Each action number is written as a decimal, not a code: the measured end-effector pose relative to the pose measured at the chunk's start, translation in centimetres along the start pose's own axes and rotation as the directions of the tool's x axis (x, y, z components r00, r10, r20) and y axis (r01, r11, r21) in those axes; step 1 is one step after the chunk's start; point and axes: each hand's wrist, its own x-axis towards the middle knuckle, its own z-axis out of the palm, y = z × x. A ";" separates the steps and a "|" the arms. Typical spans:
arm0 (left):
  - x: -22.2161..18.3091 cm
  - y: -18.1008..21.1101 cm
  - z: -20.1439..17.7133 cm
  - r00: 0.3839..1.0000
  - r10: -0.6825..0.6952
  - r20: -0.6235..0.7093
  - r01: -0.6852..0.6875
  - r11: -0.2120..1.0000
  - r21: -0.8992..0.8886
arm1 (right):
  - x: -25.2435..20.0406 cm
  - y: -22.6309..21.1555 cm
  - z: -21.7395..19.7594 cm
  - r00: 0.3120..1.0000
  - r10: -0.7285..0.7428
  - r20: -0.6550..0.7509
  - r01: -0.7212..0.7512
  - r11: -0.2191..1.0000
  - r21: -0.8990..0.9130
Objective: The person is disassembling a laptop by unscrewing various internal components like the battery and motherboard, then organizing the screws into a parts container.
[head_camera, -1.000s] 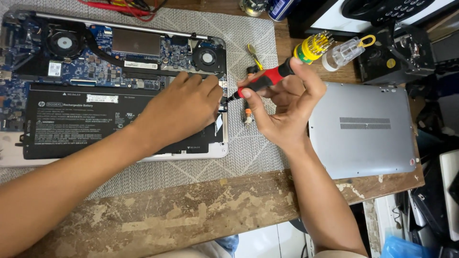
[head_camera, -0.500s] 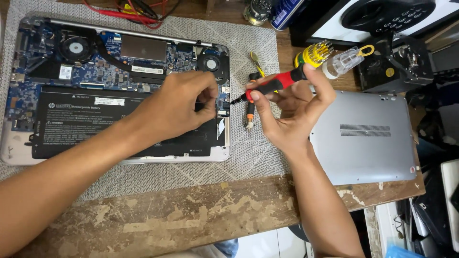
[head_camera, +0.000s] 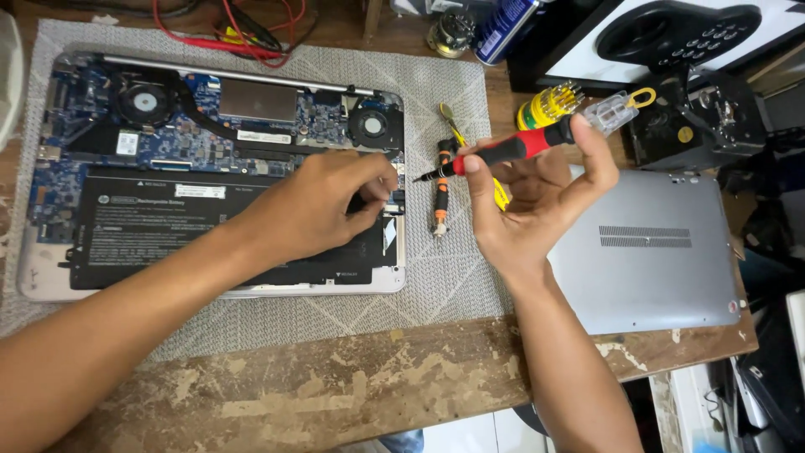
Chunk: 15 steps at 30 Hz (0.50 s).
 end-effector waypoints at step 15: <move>-11.7 0.4 -10.2 0.970 -0.025 -0.241 0.082 0.970 0.230 | -0.5 0.1 0.6 1.000 0.022 -0.018 -0.023 0.999 -0.047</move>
